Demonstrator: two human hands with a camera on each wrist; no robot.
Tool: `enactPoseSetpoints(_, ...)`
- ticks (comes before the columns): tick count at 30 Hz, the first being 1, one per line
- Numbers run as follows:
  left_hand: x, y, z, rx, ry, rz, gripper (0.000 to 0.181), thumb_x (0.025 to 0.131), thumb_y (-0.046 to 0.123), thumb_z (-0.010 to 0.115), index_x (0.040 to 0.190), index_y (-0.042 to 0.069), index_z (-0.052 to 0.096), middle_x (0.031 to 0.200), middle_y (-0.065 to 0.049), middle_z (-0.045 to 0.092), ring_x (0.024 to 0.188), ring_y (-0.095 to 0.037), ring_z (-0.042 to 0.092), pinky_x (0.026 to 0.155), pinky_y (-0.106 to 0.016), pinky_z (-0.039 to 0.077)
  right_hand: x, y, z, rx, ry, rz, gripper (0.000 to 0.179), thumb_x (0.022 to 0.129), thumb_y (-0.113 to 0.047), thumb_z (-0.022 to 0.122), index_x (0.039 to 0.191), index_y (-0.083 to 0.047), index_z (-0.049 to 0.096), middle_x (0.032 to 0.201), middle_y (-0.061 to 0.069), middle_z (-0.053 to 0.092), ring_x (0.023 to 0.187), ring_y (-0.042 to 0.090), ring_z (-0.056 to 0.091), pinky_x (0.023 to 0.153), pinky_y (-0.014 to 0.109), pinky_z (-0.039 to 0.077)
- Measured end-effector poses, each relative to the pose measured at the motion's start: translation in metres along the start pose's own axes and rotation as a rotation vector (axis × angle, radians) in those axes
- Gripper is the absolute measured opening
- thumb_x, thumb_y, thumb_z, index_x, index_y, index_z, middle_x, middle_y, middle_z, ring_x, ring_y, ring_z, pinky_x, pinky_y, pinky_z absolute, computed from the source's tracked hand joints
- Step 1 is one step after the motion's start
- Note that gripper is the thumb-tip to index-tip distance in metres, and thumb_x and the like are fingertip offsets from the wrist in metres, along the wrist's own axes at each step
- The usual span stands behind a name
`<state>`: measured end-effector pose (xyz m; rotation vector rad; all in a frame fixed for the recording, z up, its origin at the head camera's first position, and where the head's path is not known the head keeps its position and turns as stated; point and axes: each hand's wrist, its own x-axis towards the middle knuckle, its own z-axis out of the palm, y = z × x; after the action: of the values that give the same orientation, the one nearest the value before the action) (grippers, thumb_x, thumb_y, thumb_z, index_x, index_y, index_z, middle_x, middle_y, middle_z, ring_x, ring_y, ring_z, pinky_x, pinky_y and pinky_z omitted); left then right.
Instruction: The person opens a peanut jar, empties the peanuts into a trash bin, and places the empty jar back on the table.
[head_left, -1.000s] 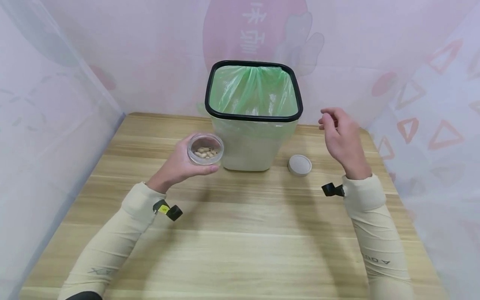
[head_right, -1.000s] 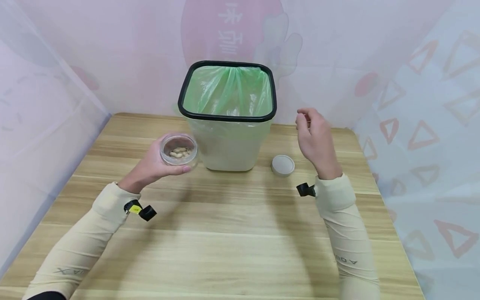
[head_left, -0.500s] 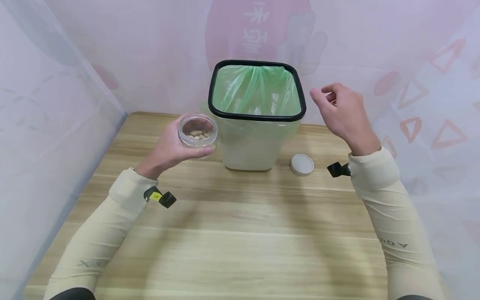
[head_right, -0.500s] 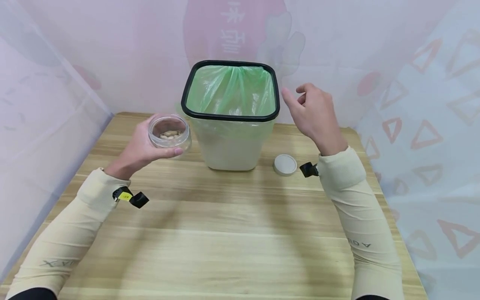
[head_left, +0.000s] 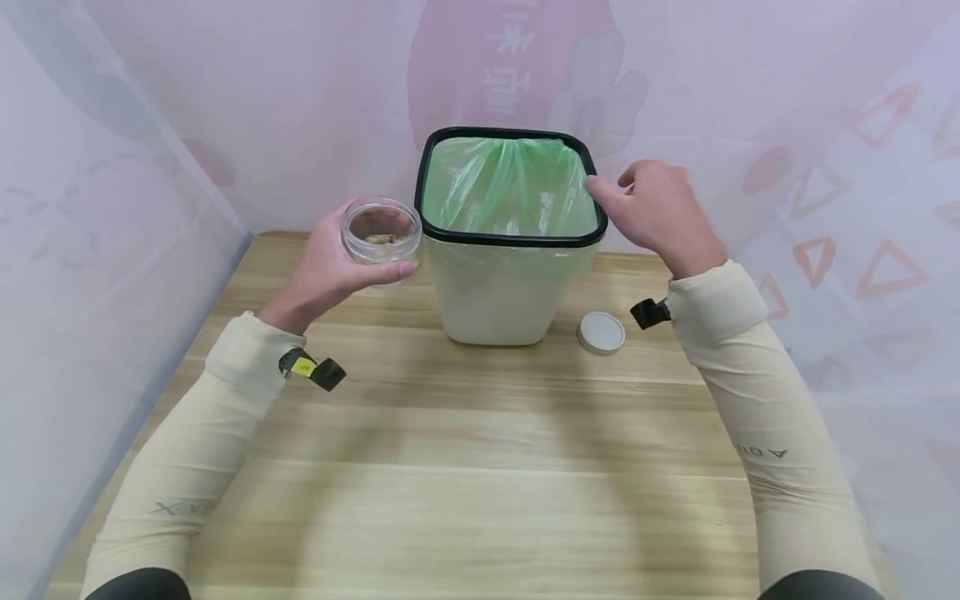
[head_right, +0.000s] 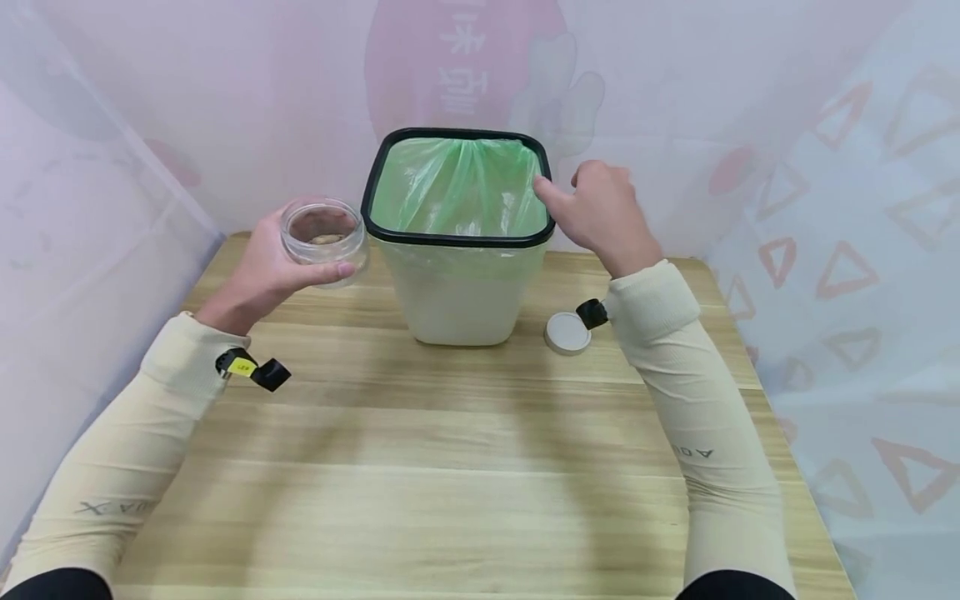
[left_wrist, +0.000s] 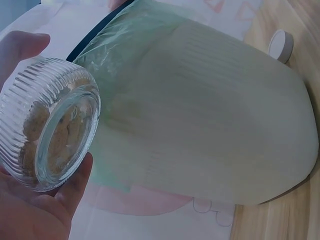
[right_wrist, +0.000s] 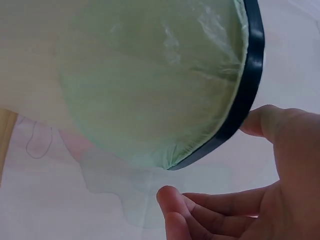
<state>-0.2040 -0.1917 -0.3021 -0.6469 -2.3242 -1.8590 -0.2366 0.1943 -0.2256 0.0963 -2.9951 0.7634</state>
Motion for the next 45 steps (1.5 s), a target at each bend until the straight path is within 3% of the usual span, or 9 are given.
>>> enactPoseSetpoints(4,0.003,0.002,-0.004,0.005,0.008,-0.012,0.059,0.078,0.007,0.092,0.131,0.011,0.065,0.12,-0.003,0.072,0.116,-0.02,0.068,0.098,-0.02,0.055,0.006,-0.001,0.007,-0.049,-0.009,0.004,0.068,0.099,-0.064,0.047,0.097,0.001,0.067,0.097,0.013,0.063,0.084,0.029,0.056,0.068,0.037,0.045)
enactPoseSetpoints(7,0.004,0.004,-0.008,0.009,0.012,-0.024,0.059,0.079,0.007,0.091,0.132,0.012,0.065,0.121,-0.002,0.072,0.118,-0.019,0.068,0.099,-0.019,0.055,0.011,-0.001,0.012,-0.077,-0.011,-0.004,0.061,0.098,-0.062,0.049,0.073,-0.006,0.054,0.07,0.002,0.046,0.066,0.022,0.045,0.059,0.034,0.039)
enactPoseSetpoints(11,0.002,0.007,-0.013,0.013,0.016,-0.034,0.06,0.079,0.007,0.091,0.133,0.012,0.065,0.122,-0.001,0.073,0.119,-0.018,0.067,0.1,-0.018,0.054,0.015,-0.004,0.016,-0.093,-0.033,-0.006,0.059,0.097,-0.059,0.049,0.062,-0.012,0.042,0.056,-0.006,0.03,0.065,0.02,0.038,0.057,0.032,0.036)
enactPoseSetpoints(16,0.001,0.009,-0.02,0.037,0.036,-0.02,0.059,0.08,0.006,0.091,0.133,0.011,0.065,0.121,0.0,0.074,0.118,-0.017,0.068,0.1,-0.018,0.054,0.016,-0.007,0.016,-0.108,-0.065,-0.012,0.057,0.098,-0.057,0.05,0.062,-0.012,0.049,0.058,-0.005,0.035,0.071,0.022,0.042,0.061,0.033,0.037)
enactPoseSetpoints(22,0.002,0.015,-0.025,0.041,0.048,-0.004,0.058,0.08,0.004,0.09,0.131,0.01,0.066,0.119,0.0,0.074,0.117,-0.018,0.068,0.099,-0.018,0.054,0.017,-0.01,0.015,-0.106,-0.081,-0.022,0.052,0.097,-0.049,0.051,0.062,-0.011,0.055,0.058,-0.005,0.038,0.064,0.019,0.042,0.059,0.032,0.037)
enactPoseSetpoints(26,0.004,0.02,-0.028,0.054,0.056,-0.016,0.059,0.08,0.005,0.09,0.133,0.011,0.065,0.12,0.0,0.073,0.117,-0.017,0.068,0.099,-0.017,0.053,0.019,-0.011,0.015,-0.094,-0.099,-0.028,0.047,0.098,-0.044,0.052,0.072,-0.008,0.07,0.06,-0.003,0.055,0.067,0.02,0.05,0.061,0.033,0.041)
enactPoseSetpoints(29,0.006,0.024,-0.029,0.065,0.053,-0.023,0.06,0.08,0.007,0.091,0.133,0.012,0.065,0.121,0.0,0.073,0.118,-0.017,0.067,0.099,-0.017,0.053,0.02,-0.013,0.015,-0.098,-0.112,-0.033,0.044,0.098,-0.04,0.053,0.078,-0.006,0.073,0.061,-0.002,0.057,0.067,0.02,0.051,0.06,0.033,0.041)
enactPoseSetpoints(37,0.014,0.031,-0.032,0.077,0.052,-0.005,0.059,0.079,0.007,0.091,0.132,0.011,0.065,0.12,0.0,0.074,0.116,-0.017,0.068,0.096,-0.018,0.055,0.022,-0.018,0.014,-0.142,-0.115,-0.024,0.034,0.095,-0.025,0.052,0.071,-0.005,0.064,0.062,0.0,0.051,0.07,0.026,0.052,0.061,0.034,0.042)
enactPoseSetpoints(45,0.024,0.038,-0.034,0.115,0.066,-0.019,0.063,0.078,0.011,0.093,0.134,0.014,0.064,0.122,0.001,0.073,0.117,-0.016,0.068,0.095,-0.017,0.054,0.024,-0.023,0.016,-0.157,-0.139,0.008,0.03,0.096,-0.022,0.051,0.071,-0.007,0.056,0.064,0.003,0.051,0.069,0.026,0.054,0.06,0.034,0.045)
